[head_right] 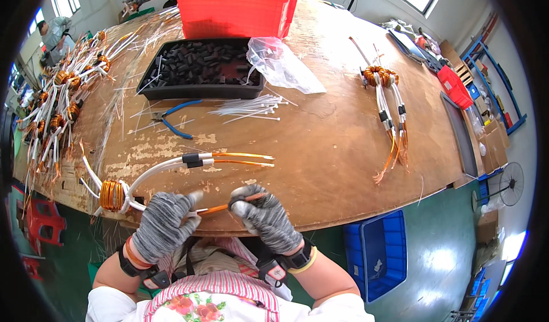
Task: Bundling and securing copper wire coils using plastic zip ties and side cutters.
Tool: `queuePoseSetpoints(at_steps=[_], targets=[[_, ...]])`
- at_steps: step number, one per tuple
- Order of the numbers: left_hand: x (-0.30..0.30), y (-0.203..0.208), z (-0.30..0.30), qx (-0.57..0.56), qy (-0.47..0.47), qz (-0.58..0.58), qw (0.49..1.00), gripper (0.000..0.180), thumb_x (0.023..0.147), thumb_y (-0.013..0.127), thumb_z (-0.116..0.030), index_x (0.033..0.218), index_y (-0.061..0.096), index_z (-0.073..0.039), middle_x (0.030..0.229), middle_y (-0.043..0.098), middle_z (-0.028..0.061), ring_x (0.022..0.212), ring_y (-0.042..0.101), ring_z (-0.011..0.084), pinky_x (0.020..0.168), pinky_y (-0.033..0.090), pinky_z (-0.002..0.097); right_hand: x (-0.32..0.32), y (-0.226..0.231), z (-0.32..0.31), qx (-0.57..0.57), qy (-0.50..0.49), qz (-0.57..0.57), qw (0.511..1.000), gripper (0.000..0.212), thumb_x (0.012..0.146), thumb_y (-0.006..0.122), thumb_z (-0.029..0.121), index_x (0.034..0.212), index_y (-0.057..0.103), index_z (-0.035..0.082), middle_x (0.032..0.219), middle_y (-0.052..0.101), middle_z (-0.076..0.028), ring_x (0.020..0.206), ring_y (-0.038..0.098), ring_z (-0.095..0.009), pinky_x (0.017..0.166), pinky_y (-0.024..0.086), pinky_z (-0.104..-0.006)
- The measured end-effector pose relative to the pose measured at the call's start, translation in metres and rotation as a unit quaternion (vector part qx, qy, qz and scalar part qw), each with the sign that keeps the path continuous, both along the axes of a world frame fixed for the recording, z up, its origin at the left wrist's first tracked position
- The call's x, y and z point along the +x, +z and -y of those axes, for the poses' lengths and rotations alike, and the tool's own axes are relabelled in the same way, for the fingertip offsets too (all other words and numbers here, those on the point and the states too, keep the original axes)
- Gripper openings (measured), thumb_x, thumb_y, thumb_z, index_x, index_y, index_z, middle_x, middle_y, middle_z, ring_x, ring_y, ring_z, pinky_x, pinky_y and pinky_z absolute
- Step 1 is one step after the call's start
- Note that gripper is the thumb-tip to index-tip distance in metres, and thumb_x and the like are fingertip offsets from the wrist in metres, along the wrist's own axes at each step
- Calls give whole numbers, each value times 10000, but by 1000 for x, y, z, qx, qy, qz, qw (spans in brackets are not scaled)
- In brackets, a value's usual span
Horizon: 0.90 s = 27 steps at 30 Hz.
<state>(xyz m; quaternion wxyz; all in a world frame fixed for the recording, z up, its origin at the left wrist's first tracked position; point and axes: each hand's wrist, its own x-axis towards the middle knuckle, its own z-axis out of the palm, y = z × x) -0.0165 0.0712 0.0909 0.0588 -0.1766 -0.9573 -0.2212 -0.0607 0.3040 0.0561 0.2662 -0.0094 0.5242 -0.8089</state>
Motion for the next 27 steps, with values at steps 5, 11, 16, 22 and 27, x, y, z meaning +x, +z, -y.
queuePoseSetpoints(at_steps=[5, 11, 16, 22, 27], targets=[[8, -16, 34, -48, -27, -23, 998, 236, 756, 710, -189, 965, 688, -84, 753, 593, 79, 727, 577, 277, 715, 430, 408, 18, -16, 46, -19, 46, -7, 999, 288, 873, 707, 119, 1137, 609, 61, 977, 660, -12, 728, 557, -49, 579, 431, -175], [24, -30, 74, -10, 3, -79, 997, 227, 736, 728, -172, 949, 714, -94, 791, 604, 57, 753, 590, 260, 718, 467, 394, 9, -8, 60, 54, 75, 26, 995, 230, 889, 647, -13, 1110, 611, 39, 1050, 664, -39, 971, 616, -121, 893, 495, -253], [25, -33, 82, 19, 16, -96, 995, 220, 770, 730, -210, 966, 728, -112, 792, 643, 45, 719, 634, 236, 623, 505, 363, 8, -15, 76, -3, 103, -69, 992, 258, 872, 668, -16, 1122, 630, 34, 1032, 678, -49, 984, 623, -122, 876, 511, -255], [24, -44, 84, -14, 18, -99, 995, 226, 782, 722, -225, 978, 718, -114, 790, 639, 42, 706, 633, 232, 605, 500, 364, 13, -21, 114, -41, 119, 0, 992, 271, 864, 682, -14, 1127, 616, 1, 1053, 674, -62, 982, 624, -125, 868, 518, -254], [22, -34, 82, 71, 8, -90, 993, 306, 767, 734, -268, 1033, 709, -119, 748, 600, 49, 690, 606, 233, 597, 475, 362, 19, -17, 110, 18, 95, -10, 995, 239, 888, 665, 12, 1118, 597, 5, 1041, 660, -69, 971, 617, -121, 856, 519, -253]])
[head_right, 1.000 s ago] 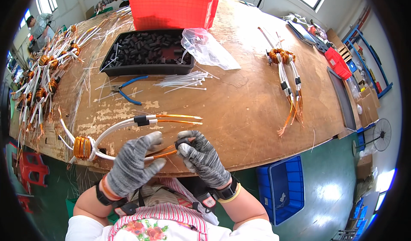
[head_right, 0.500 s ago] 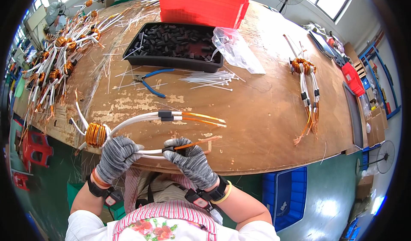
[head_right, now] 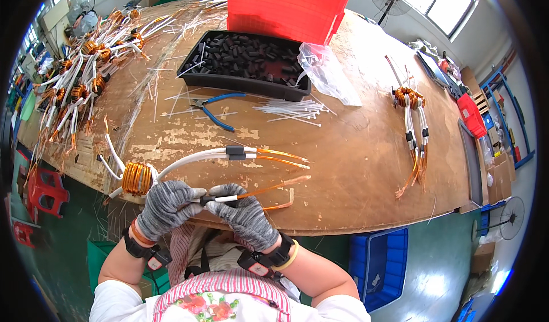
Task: Bundling and securing copper wire coils using plastic zip ties and side cutters.
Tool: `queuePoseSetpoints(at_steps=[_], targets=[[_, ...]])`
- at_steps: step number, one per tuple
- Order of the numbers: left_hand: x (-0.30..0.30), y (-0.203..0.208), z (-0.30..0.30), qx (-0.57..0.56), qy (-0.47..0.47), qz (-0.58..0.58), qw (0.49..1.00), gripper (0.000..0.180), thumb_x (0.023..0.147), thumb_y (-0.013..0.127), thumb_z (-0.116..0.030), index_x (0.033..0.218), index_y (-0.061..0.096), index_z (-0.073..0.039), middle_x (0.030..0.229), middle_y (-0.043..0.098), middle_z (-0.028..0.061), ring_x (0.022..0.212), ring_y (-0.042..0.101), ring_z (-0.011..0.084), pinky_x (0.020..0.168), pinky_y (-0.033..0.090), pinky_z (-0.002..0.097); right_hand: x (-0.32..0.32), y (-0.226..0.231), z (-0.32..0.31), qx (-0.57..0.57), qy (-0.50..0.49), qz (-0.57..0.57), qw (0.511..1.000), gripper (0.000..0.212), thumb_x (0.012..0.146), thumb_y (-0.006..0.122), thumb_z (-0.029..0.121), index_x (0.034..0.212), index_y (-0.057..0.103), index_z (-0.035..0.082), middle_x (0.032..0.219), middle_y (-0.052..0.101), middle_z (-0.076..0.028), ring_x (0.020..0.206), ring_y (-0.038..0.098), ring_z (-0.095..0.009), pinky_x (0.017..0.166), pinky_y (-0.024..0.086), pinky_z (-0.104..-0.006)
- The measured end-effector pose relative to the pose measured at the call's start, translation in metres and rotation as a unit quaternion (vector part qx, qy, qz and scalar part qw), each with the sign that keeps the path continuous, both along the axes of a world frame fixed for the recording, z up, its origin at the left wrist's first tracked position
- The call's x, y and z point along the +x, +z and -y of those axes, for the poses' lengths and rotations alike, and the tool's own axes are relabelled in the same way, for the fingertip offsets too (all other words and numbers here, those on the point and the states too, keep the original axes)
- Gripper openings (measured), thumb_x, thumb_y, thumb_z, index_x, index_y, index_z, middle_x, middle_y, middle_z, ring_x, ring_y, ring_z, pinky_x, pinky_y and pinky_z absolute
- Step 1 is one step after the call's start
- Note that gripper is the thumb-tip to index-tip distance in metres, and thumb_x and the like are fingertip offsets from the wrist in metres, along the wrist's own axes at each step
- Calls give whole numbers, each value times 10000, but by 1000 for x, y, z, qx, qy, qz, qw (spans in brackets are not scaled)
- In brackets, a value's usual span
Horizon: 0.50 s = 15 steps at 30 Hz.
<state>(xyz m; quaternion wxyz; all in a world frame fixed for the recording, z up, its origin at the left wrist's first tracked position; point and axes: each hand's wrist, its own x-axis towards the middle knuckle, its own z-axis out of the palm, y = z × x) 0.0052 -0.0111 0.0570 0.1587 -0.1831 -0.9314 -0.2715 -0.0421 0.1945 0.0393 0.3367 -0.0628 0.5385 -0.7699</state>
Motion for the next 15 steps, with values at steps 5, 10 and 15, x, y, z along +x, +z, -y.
queuePoseSetpoints(at_steps=[5, 10, 15], targets=[[-2, 2, -6, -13, -8, -3, 1000, 367, 756, 744, -311, 1067, 708, -119, 703, 575, 46, 653, 576, 246, 579, 450, 378, 1, -5, -5, -9, 0, 0, 1000, 228, 889, 671, 30, 1107, 604, 21, 1022, 660, -47, 946, 607, -104, 819, 511, -239], [-2, 1, -9, -56, 0, -13, 998, 348, 779, 717, -323, 1069, 713, -132, 688, 541, 39, 643, 546, 236, 573, 425, 383, 0, 5, -14, 19, 11, 15, 1000, 232, 897, 664, 32, 1120, 604, 27, 979, 654, -24, 903, 585, -81, 786, 495, -230], [-1, -1, -9, -93, 11, -8, 996, 328, 775, 717, -314, 1045, 724, -129, 699, 548, 47, 664, 554, 243, 602, 431, 394, -1, 23, -46, 77, 123, 59, 988, 154, 945, 630, 136, 1064, 632, 36, 864, 610, 12, 805, 532, -50, 721, 459, -213]])
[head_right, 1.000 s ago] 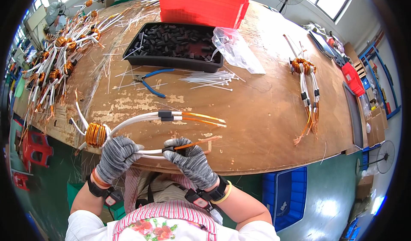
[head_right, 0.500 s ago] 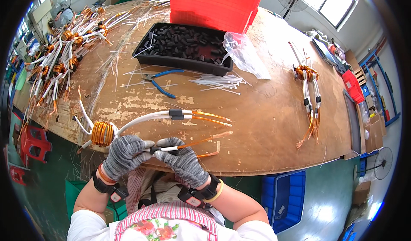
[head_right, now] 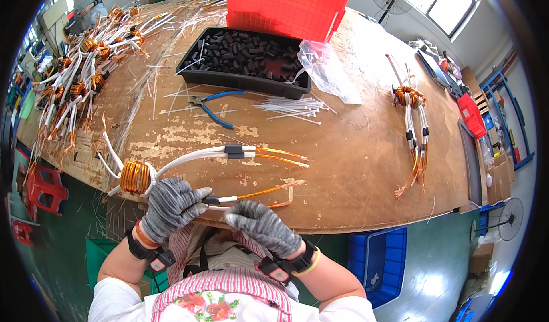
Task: Bundling and securing copper wire coils using plastic zip ties and side cutters.
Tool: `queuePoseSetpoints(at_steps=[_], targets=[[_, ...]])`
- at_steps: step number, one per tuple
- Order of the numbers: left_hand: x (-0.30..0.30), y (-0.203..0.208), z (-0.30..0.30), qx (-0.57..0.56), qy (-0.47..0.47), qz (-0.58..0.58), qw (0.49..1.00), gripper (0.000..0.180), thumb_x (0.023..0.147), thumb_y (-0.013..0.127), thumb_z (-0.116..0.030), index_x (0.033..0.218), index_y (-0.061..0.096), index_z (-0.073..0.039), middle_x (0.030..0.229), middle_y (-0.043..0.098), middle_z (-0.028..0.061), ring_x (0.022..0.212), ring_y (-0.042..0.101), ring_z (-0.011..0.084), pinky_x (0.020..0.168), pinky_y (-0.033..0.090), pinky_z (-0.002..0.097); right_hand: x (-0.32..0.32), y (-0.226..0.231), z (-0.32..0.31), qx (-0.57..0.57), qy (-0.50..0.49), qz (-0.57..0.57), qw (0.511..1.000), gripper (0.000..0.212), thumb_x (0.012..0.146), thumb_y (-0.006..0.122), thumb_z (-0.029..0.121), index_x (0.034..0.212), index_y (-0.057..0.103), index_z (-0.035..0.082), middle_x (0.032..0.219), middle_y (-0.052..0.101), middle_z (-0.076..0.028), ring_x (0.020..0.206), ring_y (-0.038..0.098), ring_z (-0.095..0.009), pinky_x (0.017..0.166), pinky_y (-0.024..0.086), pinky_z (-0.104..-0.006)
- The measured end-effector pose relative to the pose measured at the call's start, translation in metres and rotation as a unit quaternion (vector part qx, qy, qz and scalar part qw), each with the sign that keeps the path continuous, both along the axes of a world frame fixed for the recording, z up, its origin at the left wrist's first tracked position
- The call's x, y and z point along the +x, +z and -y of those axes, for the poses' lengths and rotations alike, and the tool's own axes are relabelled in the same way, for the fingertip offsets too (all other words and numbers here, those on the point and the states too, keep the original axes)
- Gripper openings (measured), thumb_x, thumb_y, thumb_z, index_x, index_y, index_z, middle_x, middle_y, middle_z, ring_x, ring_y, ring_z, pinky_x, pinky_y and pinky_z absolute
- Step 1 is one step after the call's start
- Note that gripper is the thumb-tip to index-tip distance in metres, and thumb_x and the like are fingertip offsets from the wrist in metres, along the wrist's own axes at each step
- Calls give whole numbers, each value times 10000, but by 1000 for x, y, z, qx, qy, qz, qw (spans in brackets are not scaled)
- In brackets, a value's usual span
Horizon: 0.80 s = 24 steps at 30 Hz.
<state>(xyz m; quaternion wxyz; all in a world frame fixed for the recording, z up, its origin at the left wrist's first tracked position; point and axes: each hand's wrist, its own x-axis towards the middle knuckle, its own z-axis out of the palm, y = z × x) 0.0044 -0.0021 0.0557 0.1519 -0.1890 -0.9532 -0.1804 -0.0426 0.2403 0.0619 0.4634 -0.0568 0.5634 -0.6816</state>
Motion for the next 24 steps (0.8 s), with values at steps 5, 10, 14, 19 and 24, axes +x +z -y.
queuePoseSetpoints(at_steps=[5, 10, 14, 19, 24], targets=[[-4, -5, -6, 2, 2, -37, 999, 302, 768, 721, -310, 996, 728, -113, 736, 559, 49, 711, 560, 244, 643, 436, 398, 17, -15, -18, 28, 60, 12, 998, 193, 979, 587, 211, 1018, 647, 32, 804, 564, 41, 752, 490, -40, 689, 432, -206], [-2, -5, -11, -42, 37, -22, 998, 294, 743, 724, -296, 974, 721, -116, 748, 543, 37, 732, 538, 246, 697, 413, 404, 25, -26, -23, 40, 65, -4, 997, 230, 983, 581, 231, 1052, 656, 24, 800, 571, 31, 744, 488, -61, 696, 436, -218], [-1, -6, -14, -93, 55, -2, 994, 290, 753, 718, -300, 969, 720, -107, 745, 545, 43, 741, 537, 255, 711, 409, 412, 25, -31, -29, 26, 59, -9, 998, 260, 980, 576, 227, 1088, 642, 0, 870, 628, -15, 817, 558, -85, 756, 475, -242], [-2, 2, -18, -76, 40, 5, 996, 336, 759, 721, -331, 994, 701, -92, 763, 542, 37, 754, 539, 251, 730, 410, 407, 26, -34, -33, 32, 44, 5, 999, 270, 980, 583, 243, 1092, 647, 6, 852, 604, 6, 792, 524, -84, 744, 460, -243], [19, -8, -21, -46, -76, -138, 986, 303, 763, 734, -292, 1004, 657, -125, 836, 539, -4, 770, 553, 183, 726, 422, 361, 28, -37, -40, 28, 40, 3, 999, 278, 981, 578, 246, 1100, 643, 4, 873, 613, 0, 805, 541, -89, 752, 469, -246]])
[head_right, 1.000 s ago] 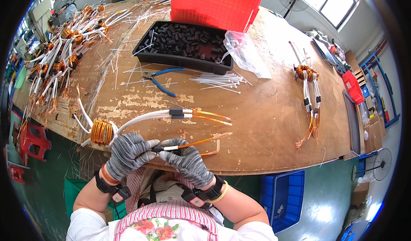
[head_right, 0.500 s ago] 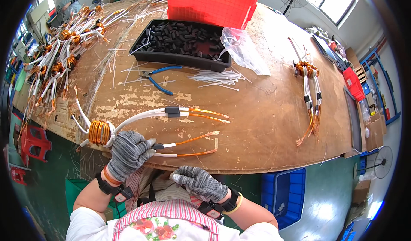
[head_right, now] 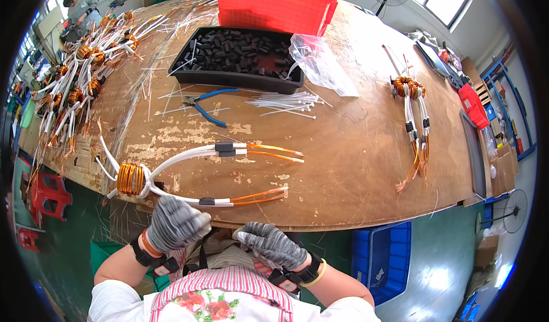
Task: Bundling and securing copper wire coils using plastic zip ties and side cutters.
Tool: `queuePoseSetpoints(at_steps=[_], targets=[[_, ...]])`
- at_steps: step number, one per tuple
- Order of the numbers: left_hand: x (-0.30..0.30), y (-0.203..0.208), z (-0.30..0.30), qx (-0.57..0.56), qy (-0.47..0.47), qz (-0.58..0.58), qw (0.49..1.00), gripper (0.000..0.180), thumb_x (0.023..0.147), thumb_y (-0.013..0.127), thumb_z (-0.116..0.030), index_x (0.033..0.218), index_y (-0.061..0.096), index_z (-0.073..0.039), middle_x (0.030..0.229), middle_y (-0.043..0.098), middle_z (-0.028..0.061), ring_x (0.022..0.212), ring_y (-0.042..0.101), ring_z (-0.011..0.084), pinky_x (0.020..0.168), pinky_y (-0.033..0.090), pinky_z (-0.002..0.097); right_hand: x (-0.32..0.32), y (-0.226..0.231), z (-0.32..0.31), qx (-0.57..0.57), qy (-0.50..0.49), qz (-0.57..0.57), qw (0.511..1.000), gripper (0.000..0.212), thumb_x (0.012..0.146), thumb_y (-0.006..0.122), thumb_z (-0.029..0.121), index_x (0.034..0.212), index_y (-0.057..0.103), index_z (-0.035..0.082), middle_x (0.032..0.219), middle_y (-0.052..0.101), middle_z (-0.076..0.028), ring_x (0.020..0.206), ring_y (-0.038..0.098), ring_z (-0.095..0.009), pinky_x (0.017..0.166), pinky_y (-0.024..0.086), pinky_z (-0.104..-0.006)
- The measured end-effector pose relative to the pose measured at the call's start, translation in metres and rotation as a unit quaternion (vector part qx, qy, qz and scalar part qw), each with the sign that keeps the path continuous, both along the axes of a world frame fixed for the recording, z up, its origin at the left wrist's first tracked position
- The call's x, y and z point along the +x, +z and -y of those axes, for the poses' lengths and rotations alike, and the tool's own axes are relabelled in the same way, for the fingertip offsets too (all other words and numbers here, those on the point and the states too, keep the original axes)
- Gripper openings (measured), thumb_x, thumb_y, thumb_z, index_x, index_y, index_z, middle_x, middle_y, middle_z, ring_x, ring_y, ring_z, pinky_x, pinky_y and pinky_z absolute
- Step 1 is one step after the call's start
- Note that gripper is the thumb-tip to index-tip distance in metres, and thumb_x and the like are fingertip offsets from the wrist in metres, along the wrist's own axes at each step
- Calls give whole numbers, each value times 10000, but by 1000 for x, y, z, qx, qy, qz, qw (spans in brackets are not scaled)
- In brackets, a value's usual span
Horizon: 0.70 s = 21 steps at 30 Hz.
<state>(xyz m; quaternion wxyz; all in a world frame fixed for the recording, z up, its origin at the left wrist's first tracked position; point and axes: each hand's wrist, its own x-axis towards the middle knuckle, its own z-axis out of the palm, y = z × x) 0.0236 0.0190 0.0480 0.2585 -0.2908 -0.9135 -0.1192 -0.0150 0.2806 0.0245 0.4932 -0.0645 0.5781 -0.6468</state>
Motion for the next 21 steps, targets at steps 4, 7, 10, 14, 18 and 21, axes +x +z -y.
queuePoseSetpoints(at_steps=[4, 7, 10, 14, 18, 21], targets=[[1, -20, -12, -105, -6, -25, 994, 264, 782, 653, -199, 1039, 671, -140, 917, 591, -16, 798, 575, 134, 699, 427, 328, 0, 2, -2, 7, -1, 26, 1000, 275, 985, 571, 247, 1101, 645, 8, 867, 621, -7, 795, 547, -88, 748, 472, -246], [-4, -31, -19, -165, 32, -28, 985, 347, 784, 561, -186, 1109, 671, -131, 974, 608, -5, 842, 585, 140, 709, 421, 335, 2, 0, -2, 7, -13, 28, 999, 258, 984, 571, 240, 1084, 647, 14, 856, 620, 5, 771, 542, -67, 717, 465, -222], [-5, -33, -27, -196, 90, -43, 976, 362, 814, 517, -199, 1137, 660, -121, 963, 589, 17, 841, 561, 178, 701, 396, 363, 4, -8, -6, 3, -22, 16, 1000, 238, 983, 573, 229, 1069, 648, 20, 857, 620, 18, 753, 536, -43, 689, 457, -197], [-11, -24, -33, -209, 132, 25, 969, 362, 799, 538, -207, 1132, 644, -108, 967, 573, 20, 819, 537, 176, 701, 398, 364, 4, -8, -9, -8, -34, 29, 999, 231, 984, 572, 222, 1067, 648, 20, 890, 634, 10, 806, 548, -53, 739, 464, -211], [-14, -24, -26, -64, 82, 28, 994, 206, 772, 653, -183, 974, 678, -151, 866, 519, 1, 740, 501, 200, 685, 372, 377, 5, -14, -10, -28, -26, 6, 999, 269, 977, 586, 211, 1159, 625, 17, 940, 641, 5, 859, 556, -68, 789, 464, -224], [-12, -25, -20, 27, 28, -15, 999, 207, 691, 780, -189, 873, 683, -169, 777, 440, -9, 742, 489, 201, 695, 366, 377, 12, 4, -1, -61, -109, 26, 992, 370, 971, 597, 182, 1295, 555, 10, 1053, 641, -24, 909, 544, -69, 819, 487, -252]])
